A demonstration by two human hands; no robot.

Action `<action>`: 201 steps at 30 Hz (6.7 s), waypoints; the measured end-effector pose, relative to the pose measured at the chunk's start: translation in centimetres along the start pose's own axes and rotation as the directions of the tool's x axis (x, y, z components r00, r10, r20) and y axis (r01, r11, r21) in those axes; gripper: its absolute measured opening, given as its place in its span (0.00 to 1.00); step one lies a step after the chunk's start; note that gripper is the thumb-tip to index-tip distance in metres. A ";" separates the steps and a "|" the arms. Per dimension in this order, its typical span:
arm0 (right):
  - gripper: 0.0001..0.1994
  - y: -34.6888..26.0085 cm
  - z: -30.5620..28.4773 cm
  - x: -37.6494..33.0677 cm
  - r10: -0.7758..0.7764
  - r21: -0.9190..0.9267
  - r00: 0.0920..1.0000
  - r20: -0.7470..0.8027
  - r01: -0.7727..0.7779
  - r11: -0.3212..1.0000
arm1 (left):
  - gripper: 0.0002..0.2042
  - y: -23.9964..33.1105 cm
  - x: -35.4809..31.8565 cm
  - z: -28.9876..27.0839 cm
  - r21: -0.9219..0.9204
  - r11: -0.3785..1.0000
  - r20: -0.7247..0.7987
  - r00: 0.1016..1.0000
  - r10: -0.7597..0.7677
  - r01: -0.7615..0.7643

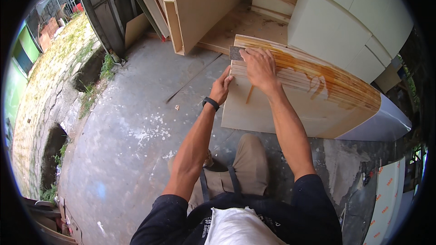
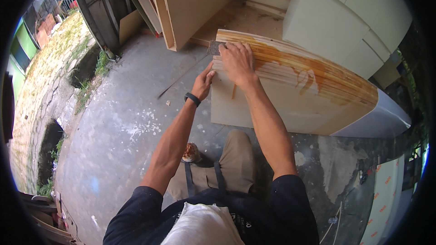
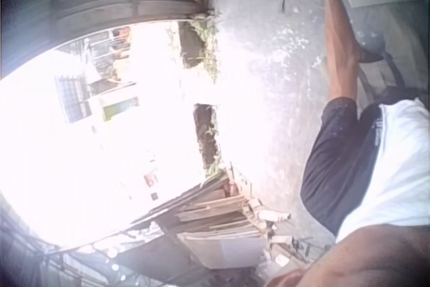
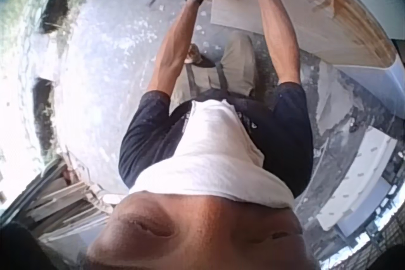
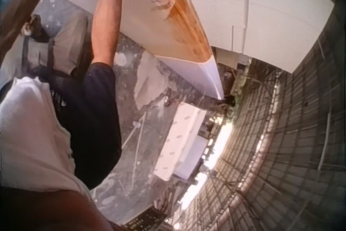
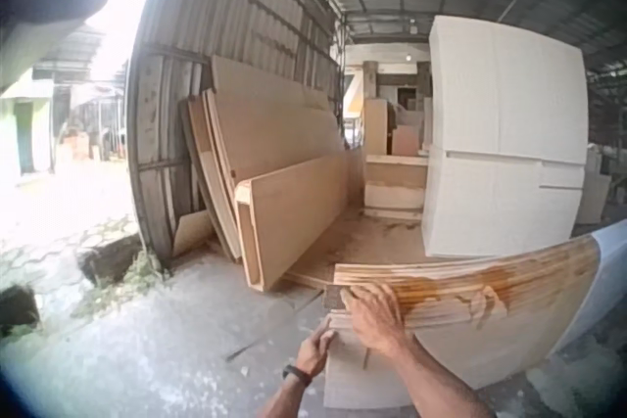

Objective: The person pours a brown liquid finish from a plastic bottle onto a small wooden block and then uses the block to spread the finish over the surface of a large, curved wooden object. The person kneels on the floor while working on the object.

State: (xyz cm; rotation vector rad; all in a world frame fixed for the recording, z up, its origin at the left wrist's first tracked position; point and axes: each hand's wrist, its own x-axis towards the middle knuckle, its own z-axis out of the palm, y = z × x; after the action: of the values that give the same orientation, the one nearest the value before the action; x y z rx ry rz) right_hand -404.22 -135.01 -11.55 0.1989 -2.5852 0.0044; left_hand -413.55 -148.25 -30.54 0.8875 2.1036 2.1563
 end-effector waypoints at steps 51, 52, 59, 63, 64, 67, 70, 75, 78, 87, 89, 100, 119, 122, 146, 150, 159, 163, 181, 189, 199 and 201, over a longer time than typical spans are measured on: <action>0.09 1.6 0.0 2.5 -0.011 -0.075 1.000 0.026 0.013 0.997 | 0.17 -0.1 -0.3 1.2 0.190 0.979 -0.020 0.997 -0.069 0.071; 0.12 0.8 0.1 1.7 -0.034 -0.067 0.999 0.038 0.036 0.997 | 0.17 -0.4 -0.3 1.2 0.160 0.985 -0.025 0.998 -0.059 0.063; 0.21 -4.2 3.6 -3.9 -0.153 -0.095 0.978 -0.142 0.141 0.986 | 0.14 -2.8 -0.3 0.4 0.312 0.949 -0.097 0.995 -0.008 0.038; 0.22 -1.3 1.5 -2.4 -0.061 -0.138 0.974 -0.220 0.031 0.990 | 0.13 -0.6 -1.1 1.8 0.153 0.988 -0.102 0.995 -0.012 0.028; 0.23 -0.9 1.3 -2.1 -0.034 -0.169 0.974 -0.222 -0.004 0.986 | 0.13 -0.8 -1.2 2.0 0.134 0.991 -0.120 0.993 -0.009 0.025; 0.24 -0.6 6.1 -4.6 -0.219 -0.253 0.957 -0.192 0.168 0.953 | 0.14 -1.7 -1.7 2.1 0.135 0.991 -0.192 0.981 0.036 -0.010; 0.24 -2.0 6.3 -6.1 -0.306 -0.194 0.929 -0.206 0.268 0.944 | 0.15 -2.2 -2.6 1.5 0.189 0.980 -0.164 0.981 0.102 -0.070; 0.24 1.8 0.4 -2.1 -0.007 -0.171 0.991 -0.132 -0.016 0.985 | 0.16 -1.7 -3.2 2.4 0.128 0.990 -0.216 0.976 -0.027 0.056; 0.24 2.5 1.2 -2.1 0.059 -0.226 0.996 -0.069 -0.073 0.971 | 0.18 -2.9 -3.9 2.4 0.143 0.982 -0.218 0.972 -0.087 0.120; 0.25 -4.7 9.6 -9.5 -0.173 -0.132 0.976 -0.128 0.156 0.979 | 0.19 -7.6 -5.6 4.6 0.014 0.983 -0.316 0.934 -0.169 0.183; 0.25 -4.6 8.1 -8.8 -0.149 -0.125 0.967 -0.208 0.124 0.984 | 0.18 -7.5 -6.4 4.0 0.061 0.925 -0.325 0.883 -0.338 0.376; 0.26 -4.1 9.1 -7.1 -0.271 -0.181 0.939 -0.209 0.235 0.955 | 0.17 -8.8 -10.6 7.6 -0.039 0.846 -0.541 0.701 -0.465 0.532; 0.29 -3.1 12.0 -11.0 -0.104 -0.216 0.983 -0.154 0.069 0.974 | 0.20 -6.3 -20.4 10.0 -0.213 0.839 -0.388 0.745 -0.543 0.500; 0.31 -2.4 15.8 -13.6 -0.153 -0.241 0.982 -0.113 0.122 0.963 | 0.19 -6.2 -21.8 10.2 -0.217 0.848 -0.387 0.755 -0.529 0.483; 0.30 -1.6 14.8 -11.4 -0.238 -0.385 0.944 -0.228 0.137 0.913 | 0.23 1.1 -16.3 0.6 -0.600 0.780 -0.592 0.556 -0.583 0.179; 0.31 -2.2 19.3 -11.2 -0.340 -0.449 0.916 -0.212 0.218 0.867 | 0.23 2.1 -18.7 -1.0 -0.586 0.796 -0.607 0.571 -0.553 0.149; 0.28 -4.1 14.5 -13.6 -0.353 -0.218 0.908 -0.228 0.305 0.927 | 0.21 5.2 -22.0 -5.3 -0.550 0.834 -0.666 0.577 -0.472 0.048; 0.27 -1.4 7.1 -10.5 0.060 -0.191 0.901 -0.430 -0.156 0.969 | 0.20 5.3 -23.6 -7.0 -0.515 0.857 -0.704 0.555 -0.443 0.030; 0.29 -1.7 14.5 -16.5 -0.081 -0.176 0.982 -0.170 0.050 0.983 | 0.19 4.2 -21.1 -6.9 -0.543 0.833 -0.613 0.626 -0.482 0.110; 0.30 6.6 -0.8 -9.8 0.016 -0.119 0.935 -0.354 -0.062 0.991 | 0.19 1.4 -12.8 -6.5 -0.407 0.879 -0.310 0.868 -0.389 0.248; 0.28 11.5 -0.5 -5.4 0.013 -0.063 0.987 -0.160 -0.023 0.998 | 0.21 -1.8 -4.6 -1.1 -0.225 0.911 0.018 0.936 -0.351 0.346; 0.26 11.2 -1.5 -5.4 0.062 -0.028 0.989 -0.134 -0.066 0.997 | 0.21 -2.2 -4.6 -0.7 -0.209 0.914 0.081 0.938 -0.338 0.348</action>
State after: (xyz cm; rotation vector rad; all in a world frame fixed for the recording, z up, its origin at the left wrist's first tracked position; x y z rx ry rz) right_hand -400.46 -123.07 -12.71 0.1001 -2.4558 -0.0005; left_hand -410.79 -150.45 -34.29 0.4940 1.7888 2.1052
